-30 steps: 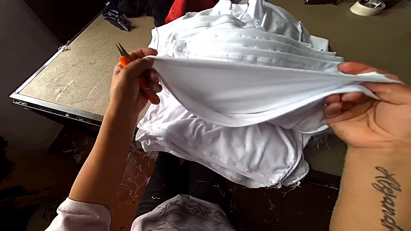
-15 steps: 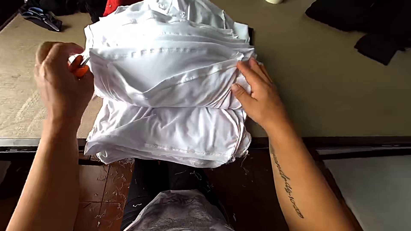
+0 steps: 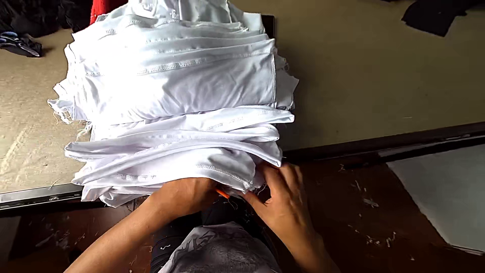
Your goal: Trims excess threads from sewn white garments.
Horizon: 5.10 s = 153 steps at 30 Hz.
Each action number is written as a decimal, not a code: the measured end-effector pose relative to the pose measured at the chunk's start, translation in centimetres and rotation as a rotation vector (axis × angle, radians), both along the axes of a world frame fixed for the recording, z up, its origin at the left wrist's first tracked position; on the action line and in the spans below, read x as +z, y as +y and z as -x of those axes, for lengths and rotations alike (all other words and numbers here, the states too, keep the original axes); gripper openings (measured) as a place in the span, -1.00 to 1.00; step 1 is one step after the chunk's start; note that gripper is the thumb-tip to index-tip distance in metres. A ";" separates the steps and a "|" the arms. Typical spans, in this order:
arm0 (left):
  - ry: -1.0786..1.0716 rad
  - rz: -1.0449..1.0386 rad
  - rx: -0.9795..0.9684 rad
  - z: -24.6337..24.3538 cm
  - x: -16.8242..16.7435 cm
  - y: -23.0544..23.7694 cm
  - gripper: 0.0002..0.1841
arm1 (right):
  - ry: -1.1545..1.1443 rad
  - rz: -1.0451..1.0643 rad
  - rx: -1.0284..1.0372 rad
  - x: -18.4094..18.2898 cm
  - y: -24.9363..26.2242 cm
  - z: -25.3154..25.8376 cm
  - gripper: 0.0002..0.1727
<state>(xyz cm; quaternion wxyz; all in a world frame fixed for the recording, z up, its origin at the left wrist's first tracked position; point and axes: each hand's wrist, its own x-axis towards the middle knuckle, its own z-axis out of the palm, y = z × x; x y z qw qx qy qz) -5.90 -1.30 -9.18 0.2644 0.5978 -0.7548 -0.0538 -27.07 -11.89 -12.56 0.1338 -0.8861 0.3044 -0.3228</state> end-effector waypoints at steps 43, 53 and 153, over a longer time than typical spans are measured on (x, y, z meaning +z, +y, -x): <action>-0.245 0.040 -0.189 -0.5 1.1 -4.3 -0.76 | -0.307 -0.123 0.103 -1.3 -0.9 0.0 -0.81; -0.339 0.070 -0.245 -0.2 3.4 -4.3 -0.72 | -0.310 -0.264 0.346 -0.3 -2.3 0.5 -0.78; -0.409 0.110 -0.174 -2.7 3.1 -6.3 -0.81 | -0.243 -0.061 0.230 -0.6 -0.5 -1.7 -0.68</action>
